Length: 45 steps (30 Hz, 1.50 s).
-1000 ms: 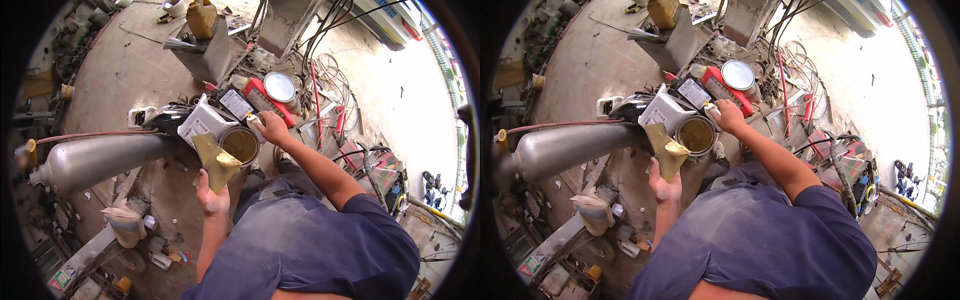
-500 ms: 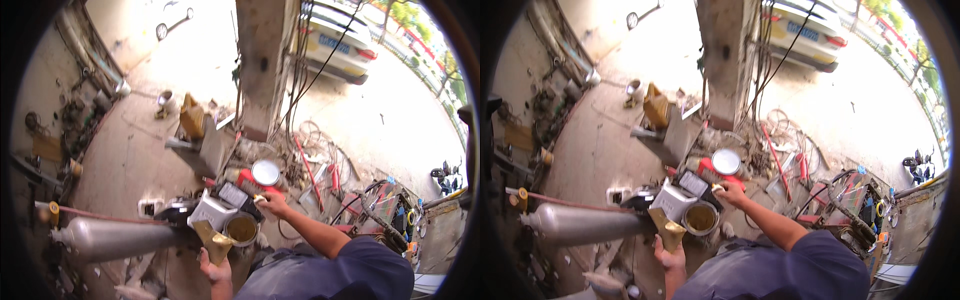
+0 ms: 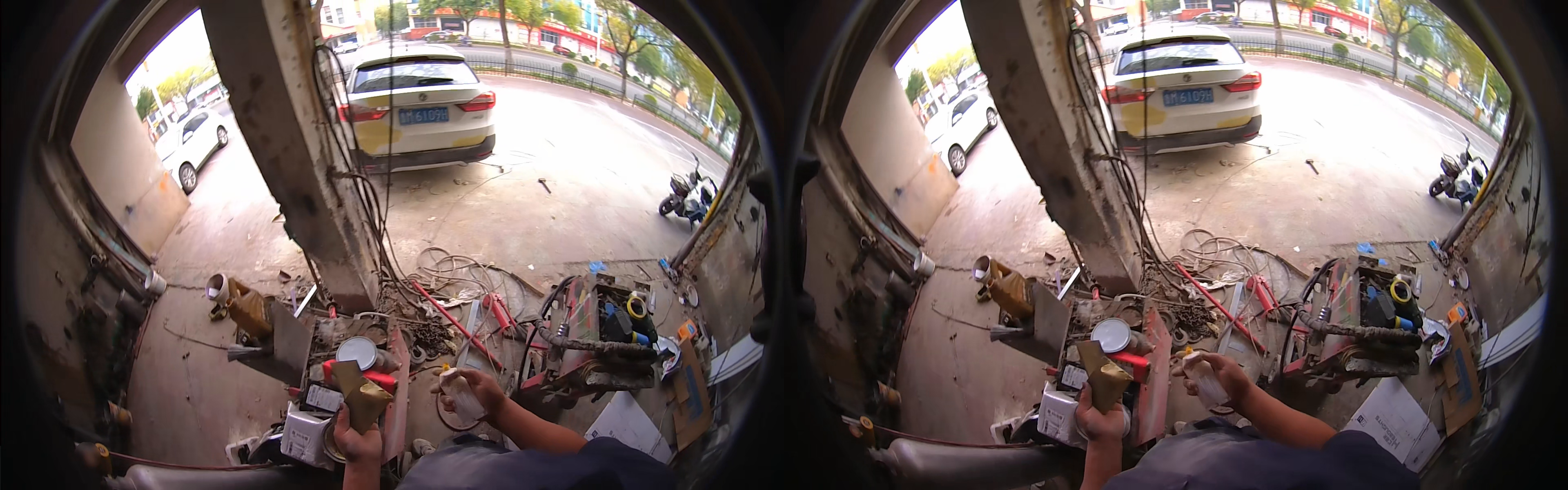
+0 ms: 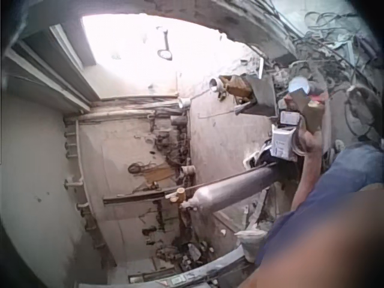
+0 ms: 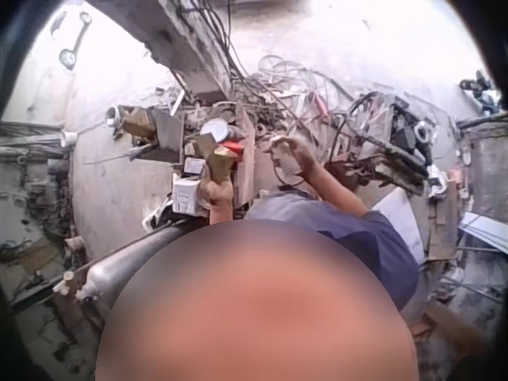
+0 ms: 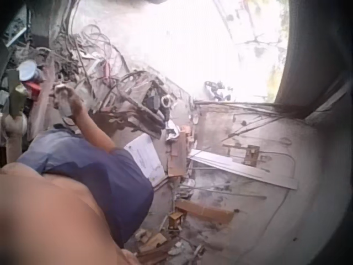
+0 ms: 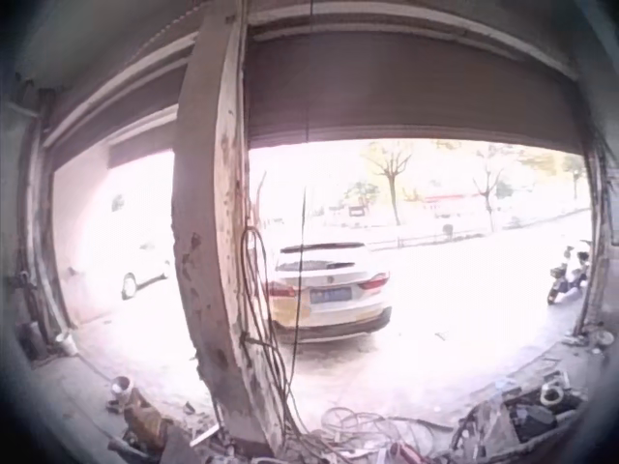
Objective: The person applies masking tape along the lower edge of a white car's side panel, then retrieves body filler and a spreader. They scoop filler onto the spreader and apply it to the taped area on the car's side, smoothing it with the tool.
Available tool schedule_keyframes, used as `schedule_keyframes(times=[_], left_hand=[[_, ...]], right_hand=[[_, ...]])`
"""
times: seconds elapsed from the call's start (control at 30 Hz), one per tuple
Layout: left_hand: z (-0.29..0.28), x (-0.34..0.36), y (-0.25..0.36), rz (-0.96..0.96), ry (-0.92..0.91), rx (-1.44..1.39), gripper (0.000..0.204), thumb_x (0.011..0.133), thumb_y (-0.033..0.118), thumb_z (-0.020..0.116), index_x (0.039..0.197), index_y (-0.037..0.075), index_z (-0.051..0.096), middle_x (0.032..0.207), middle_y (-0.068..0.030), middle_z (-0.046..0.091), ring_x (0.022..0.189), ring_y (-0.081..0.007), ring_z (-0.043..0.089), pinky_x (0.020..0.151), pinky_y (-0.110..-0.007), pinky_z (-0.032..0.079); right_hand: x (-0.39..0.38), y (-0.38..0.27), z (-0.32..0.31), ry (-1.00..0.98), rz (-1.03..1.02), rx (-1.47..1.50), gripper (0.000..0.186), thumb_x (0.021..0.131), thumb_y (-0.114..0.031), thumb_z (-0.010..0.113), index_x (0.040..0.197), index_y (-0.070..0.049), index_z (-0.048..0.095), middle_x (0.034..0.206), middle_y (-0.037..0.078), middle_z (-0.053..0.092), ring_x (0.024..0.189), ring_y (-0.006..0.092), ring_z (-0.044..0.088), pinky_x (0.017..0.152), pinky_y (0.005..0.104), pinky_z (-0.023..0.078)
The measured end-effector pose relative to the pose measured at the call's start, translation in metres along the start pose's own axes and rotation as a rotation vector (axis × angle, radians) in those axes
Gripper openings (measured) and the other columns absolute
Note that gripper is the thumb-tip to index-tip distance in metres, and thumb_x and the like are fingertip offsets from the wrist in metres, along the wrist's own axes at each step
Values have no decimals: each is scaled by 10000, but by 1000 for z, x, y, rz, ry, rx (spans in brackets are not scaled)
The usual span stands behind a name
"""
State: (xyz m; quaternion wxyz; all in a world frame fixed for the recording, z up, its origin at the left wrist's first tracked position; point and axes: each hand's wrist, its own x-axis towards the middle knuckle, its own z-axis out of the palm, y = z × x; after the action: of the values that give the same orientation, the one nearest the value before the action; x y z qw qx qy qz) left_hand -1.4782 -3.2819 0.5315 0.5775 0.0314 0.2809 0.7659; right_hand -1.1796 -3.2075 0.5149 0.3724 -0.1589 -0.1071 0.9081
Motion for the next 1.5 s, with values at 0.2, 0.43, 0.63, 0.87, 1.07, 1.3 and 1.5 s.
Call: schedule_keyframes(times=[0.2,0.43,0.63,0.87,1.07,1.3,1.5], left_hand=[[62,-17,-53,-125,-27,105,475,1106,260,621,1479,-34,623,1452,-166,704,1349,-338,678,1201,-487,497],[95,-48,-107,-129,-127,208,455,1108,219,648,1492,-21,610,1425,-144,714,1314,-309,693,1179,-492,513],[101,-74,-136,-21,-76,356,330,1107,175,676,1373,-18,684,1323,-124,751,1197,-257,736,1081,-417,568],[123,-92,-143,-10,-112,475,287,1102,182,699,1223,-74,742,1211,-136,780,1057,-230,760,997,-371,586],[112,-86,-138,-33,-163,492,269,1097,168,702,1204,-72,756,1188,-132,787,1081,-226,755,1012,-374,582],[80,-71,-119,-27,-124,554,277,1091,135,693,1268,-74,733,1257,-143,775,1131,-252,763,1037,-412,597],[76,-63,-101,81,-29,480,268,1082,142,715,1183,-103,753,1176,-126,778,1040,-196,733,960,-357,580]], right_hand=[[-62,-24,-12,135,-85,-265,402,1171,-276,456,1397,13,621,1239,162,732,885,202,684,809,365,593],[-123,-52,13,228,-203,-944,386,1218,-358,435,1149,-78,690,813,-50,512,709,77,433,642,279,393],[-155,-60,40,282,-351,-1292,364,1200,-296,513,1082,-10,705,749,31,608,672,121,560,643,322,484],[-167,-58,51,275,-545,-1596,327,1173,-270,568,1042,-6,709,800,109,692,684,218,668,665,353,541],[-168,-52,53,325,-539,-1645,362,1180,-287,577,1077,23,734,734,70,693,633,140,632,611,330,516],[-152,-47,45,312,-222,-894,372,1154,-370,638,1220,-13,720,1004,41,763,840,103,688,750,293,564],[-145,-47,35,459,-268,-896,404,1002,-155,858,1253,-24,569,996,68,709,861,175,748,783,349,629]])
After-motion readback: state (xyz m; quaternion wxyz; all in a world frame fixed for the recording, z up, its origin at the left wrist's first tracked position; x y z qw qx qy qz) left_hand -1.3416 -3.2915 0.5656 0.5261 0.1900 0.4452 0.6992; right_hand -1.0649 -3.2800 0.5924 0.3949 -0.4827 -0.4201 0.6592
